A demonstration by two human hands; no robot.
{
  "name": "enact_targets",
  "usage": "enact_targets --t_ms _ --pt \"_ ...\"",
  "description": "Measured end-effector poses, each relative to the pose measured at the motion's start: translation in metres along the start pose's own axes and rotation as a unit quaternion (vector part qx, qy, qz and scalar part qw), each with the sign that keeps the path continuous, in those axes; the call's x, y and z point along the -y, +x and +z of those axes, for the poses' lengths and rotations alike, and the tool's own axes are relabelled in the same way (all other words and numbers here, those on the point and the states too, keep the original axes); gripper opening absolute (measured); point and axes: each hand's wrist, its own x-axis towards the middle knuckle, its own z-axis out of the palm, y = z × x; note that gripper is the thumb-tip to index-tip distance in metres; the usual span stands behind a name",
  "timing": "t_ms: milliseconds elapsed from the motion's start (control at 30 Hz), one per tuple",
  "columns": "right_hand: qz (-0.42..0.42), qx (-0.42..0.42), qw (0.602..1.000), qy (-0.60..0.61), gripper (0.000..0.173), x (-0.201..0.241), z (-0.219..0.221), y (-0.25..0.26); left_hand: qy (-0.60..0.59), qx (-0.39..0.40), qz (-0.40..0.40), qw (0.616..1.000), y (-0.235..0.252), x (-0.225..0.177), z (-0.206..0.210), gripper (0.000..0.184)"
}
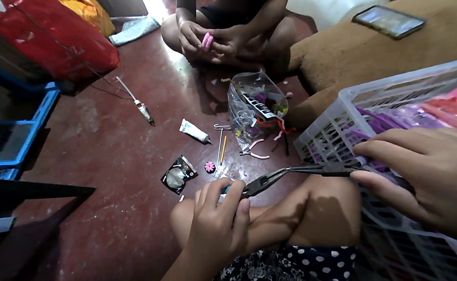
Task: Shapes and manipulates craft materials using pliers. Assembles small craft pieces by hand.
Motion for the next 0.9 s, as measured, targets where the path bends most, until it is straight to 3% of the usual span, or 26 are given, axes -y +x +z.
enact_targets --t_ms 533,900 --pt "0.009 0.015 1.000 0.003 0.057 0.002 0.001 0.000 0.062 0.008 0.000 0.998 0.001 -0.002 0.008 0.042" --pt "0.062 0.111 0.990 0.066 0.055 0.002 0.007 -0.001 0.131 0.006 0.047 0.990 0.007 0.013 0.018 0.035"
